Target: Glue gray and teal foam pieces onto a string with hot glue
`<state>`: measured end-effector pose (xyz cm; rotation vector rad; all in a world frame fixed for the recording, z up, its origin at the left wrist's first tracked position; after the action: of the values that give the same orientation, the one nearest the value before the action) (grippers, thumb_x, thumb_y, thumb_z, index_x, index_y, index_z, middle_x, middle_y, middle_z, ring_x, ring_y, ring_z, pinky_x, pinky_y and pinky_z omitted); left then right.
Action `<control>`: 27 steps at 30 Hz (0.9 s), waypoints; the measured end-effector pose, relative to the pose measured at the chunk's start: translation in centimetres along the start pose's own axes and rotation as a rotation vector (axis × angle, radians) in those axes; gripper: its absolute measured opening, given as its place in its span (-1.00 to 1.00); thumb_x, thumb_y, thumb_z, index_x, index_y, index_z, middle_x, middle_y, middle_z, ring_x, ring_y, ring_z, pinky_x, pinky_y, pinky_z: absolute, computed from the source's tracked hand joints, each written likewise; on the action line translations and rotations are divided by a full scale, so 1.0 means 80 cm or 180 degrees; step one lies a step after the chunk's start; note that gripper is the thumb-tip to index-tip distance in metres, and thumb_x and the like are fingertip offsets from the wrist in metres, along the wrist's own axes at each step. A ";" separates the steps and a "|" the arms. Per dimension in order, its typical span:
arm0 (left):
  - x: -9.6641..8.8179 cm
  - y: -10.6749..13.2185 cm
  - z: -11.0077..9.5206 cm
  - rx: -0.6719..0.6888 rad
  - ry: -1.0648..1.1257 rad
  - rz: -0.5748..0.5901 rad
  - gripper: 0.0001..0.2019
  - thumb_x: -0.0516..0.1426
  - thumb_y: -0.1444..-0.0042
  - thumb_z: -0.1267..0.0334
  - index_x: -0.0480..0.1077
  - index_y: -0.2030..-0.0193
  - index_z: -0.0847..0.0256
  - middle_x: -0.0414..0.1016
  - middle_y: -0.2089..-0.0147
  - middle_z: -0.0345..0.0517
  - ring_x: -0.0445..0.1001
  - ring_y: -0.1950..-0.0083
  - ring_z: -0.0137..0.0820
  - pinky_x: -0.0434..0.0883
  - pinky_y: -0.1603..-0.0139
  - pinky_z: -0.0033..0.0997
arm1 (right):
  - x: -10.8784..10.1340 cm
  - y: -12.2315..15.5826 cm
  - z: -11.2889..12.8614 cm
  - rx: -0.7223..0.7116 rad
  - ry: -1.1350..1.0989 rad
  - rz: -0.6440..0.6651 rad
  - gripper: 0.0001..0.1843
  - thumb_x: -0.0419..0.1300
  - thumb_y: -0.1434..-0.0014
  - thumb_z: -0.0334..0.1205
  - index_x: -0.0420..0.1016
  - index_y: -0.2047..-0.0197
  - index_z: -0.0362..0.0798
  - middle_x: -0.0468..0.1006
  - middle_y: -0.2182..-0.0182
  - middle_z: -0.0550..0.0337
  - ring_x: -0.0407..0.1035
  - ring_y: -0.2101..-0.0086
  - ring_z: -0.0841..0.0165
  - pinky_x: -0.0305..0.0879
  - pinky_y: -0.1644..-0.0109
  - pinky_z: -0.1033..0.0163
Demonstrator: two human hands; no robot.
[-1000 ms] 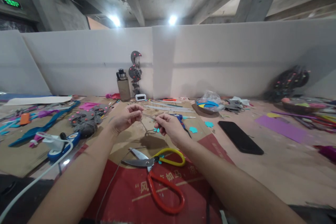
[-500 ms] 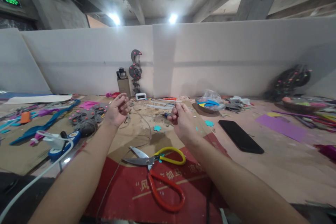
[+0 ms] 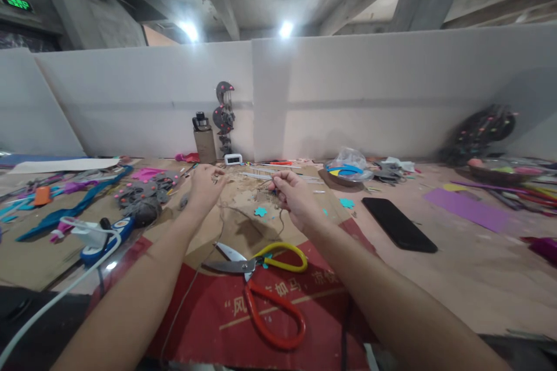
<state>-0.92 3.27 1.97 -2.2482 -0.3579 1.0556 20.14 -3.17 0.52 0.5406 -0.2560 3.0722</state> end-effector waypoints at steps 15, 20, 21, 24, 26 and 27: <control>0.041 0.045 -0.051 -0.0832 0.2726 0.2271 -0.64 0.20 0.05 -0.02 0.38 0.45 0.31 0.41 0.51 -0.17 0.19 0.60 -0.62 0.05 0.59 -0.55 | 0.006 0.002 -0.014 -0.0165 0.0769 0.0091 -0.80 0.11 -0.01 -0.13 0.28 0.30 -0.04 0.46 0.53 0.33 0.04 0.66 0.58 -0.07 0.58 0.40; 0.044 0.042 -0.041 -0.0911 0.2412 0.2152 -0.62 0.20 0.07 -0.05 0.35 0.48 0.30 0.37 0.55 -0.20 0.19 0.62 -0.61 0.07 0.61 -0.56 | 0.000 -0.001 -0.013 -0.0575 0.1822 0.0182 -0.83 0.10 -0.06 -0.16 0.38 0.29 -0.04 0.43 0.55 0.31 0.24 0.52 0.48 0.08 0.45 0.36; 0.045 0.043 -0.039 -0.0924 0.2306 0.2120 -0.61 0.20 0.07 -0.06 0.34 0.49 0.29 0.36 0.56 -0.20 0.19 0.62 -0.61 0.07 0.61 -0.56 | 0.000 0.000 -0.013 -0.0621 0.2054 0.0263 -0.80 0.13 -0.05 -0.15 0.42 0.25 -0.04 0.43 0.54 0.30 0.25 0.51 0.47 0.08 0.44 0.35; 0.048 0.043 -0.033 -0.0945 0.1966 0.2029 -0.60 0.19 0.08 -0.09 0.32 0.51 0.28 0.34 0.58 -0.22 0.18 0.64 -0.60 0.07 0.62 -0.56 | 0.001 0.003 -0.010 -0.0665 0.2571 0.0493 -0.77 0.16 -0.05 -0.12 0.50 0.24 -0.01 0.46 0.51 0.27 0.23 0.51 0.46 0.06 0.45 0.34; 0.050 0.043 -0.031 -0.0929 0.1812 0.1978 -0.60 0.18 0.08 -0.09 0.32 0.52 0.27 0.33 0.59 -0.23 0.18 0.64 -0.59 0.09 0.62 -0.56 | 0.000 0.005 -0.007 -0.0713 0.2745 0.0550 -0.81 0.15 -0.08 -0.13 0.54 0.33 -0.01 0.49 0.50 0.25 0.25 0.50 0.45 0.08 0.43 0.33; 0.050 0.043 -0.032 -0.0892 0.1785 0.1988 -0.60 0.18 0.08 -0.09 0.33 0.53 0.27 0.33 0.60 -0.23 0.19 0.63 -0.59 0.11 0.61 -0.56 | -0.001 0.005 -0.006 -0.0747 0.2817 0.0531 -0.81 0.15 -0.08 -0.12 0.54 0.37 -0.01 0.51 0.49 0.23 0.27 0.49 0.44 0.09 0.41 0.32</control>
<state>3.56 1.50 -1.39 -2.8724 0.4929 0.6149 20.02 -3.46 -0.02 -0.8643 -0.6222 2.9966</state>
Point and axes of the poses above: each hand's wrist, its own y-axis away from the middle knuckle, its own x-axis out of the palm, z = x × y, the point moved 3 cm from there along -y, towards the middle knuckle
